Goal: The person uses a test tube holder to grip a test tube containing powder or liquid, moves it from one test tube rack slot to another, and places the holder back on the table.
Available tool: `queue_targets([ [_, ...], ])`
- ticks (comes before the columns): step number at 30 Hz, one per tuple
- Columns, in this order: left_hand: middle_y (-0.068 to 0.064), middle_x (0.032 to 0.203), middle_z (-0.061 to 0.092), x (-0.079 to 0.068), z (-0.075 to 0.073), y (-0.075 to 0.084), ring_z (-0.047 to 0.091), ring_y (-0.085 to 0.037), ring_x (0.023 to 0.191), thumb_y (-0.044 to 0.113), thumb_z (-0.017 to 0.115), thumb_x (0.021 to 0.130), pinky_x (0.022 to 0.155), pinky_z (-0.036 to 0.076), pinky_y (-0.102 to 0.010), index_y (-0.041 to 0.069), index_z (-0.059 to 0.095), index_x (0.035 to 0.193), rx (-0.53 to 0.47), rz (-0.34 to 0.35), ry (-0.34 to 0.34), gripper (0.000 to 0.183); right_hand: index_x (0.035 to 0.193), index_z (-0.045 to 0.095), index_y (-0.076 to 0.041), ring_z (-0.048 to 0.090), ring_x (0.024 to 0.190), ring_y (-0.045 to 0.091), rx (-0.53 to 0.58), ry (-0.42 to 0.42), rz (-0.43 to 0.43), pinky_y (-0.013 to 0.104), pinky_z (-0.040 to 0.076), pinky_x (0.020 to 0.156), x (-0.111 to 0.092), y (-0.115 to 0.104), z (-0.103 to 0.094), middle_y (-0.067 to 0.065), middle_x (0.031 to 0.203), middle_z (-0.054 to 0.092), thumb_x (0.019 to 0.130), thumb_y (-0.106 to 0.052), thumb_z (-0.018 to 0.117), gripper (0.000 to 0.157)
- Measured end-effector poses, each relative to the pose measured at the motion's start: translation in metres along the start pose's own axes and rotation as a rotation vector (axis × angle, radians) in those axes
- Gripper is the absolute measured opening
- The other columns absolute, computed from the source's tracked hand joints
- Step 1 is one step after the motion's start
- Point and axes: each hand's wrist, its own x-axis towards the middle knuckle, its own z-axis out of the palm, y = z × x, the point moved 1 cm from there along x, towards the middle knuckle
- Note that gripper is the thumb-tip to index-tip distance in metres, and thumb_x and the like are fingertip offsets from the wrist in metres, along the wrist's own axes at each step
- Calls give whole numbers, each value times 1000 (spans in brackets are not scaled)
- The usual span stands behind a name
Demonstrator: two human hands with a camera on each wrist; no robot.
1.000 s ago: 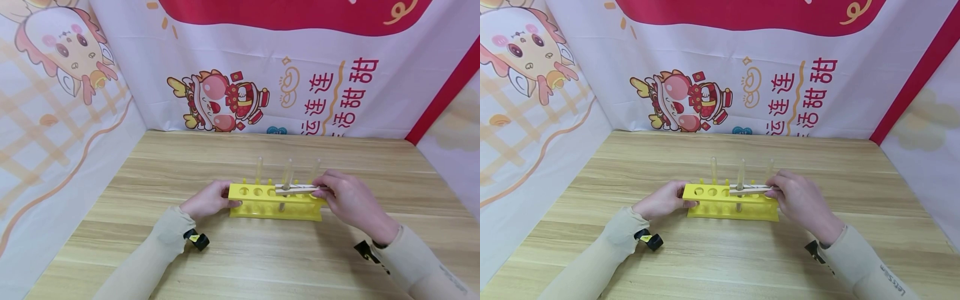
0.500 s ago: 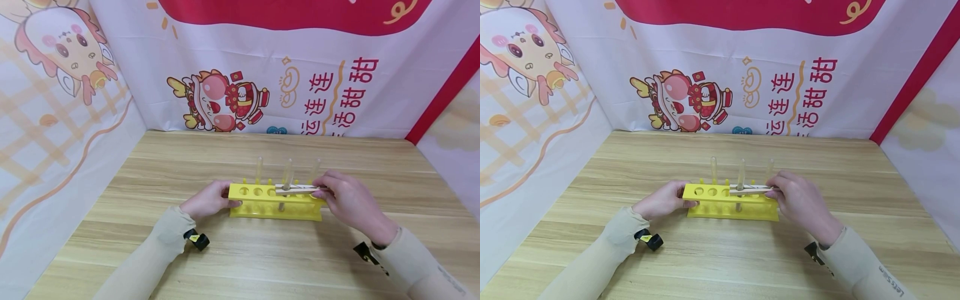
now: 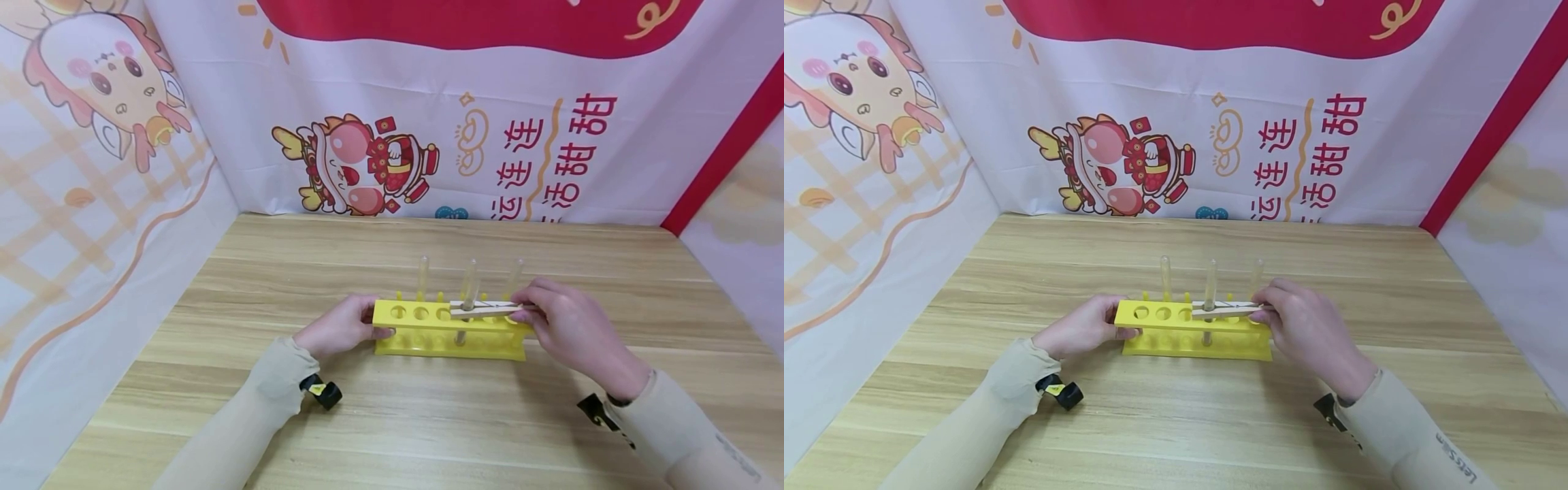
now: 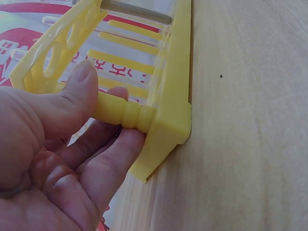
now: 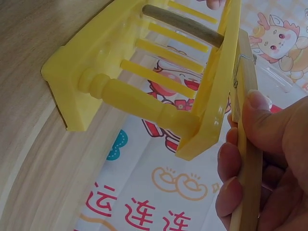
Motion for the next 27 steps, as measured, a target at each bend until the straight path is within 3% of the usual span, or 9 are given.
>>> queue_targets([
  [27,4,121,67,0,0,-1,61,-13,111,9,71,92,102,45,-41,17,65,125,9,-8,1,35,86,74,-6,57,63,10,-36,18,39,33,52,54,0,-3,-2,0,79,65,77,-6,84,14],
])
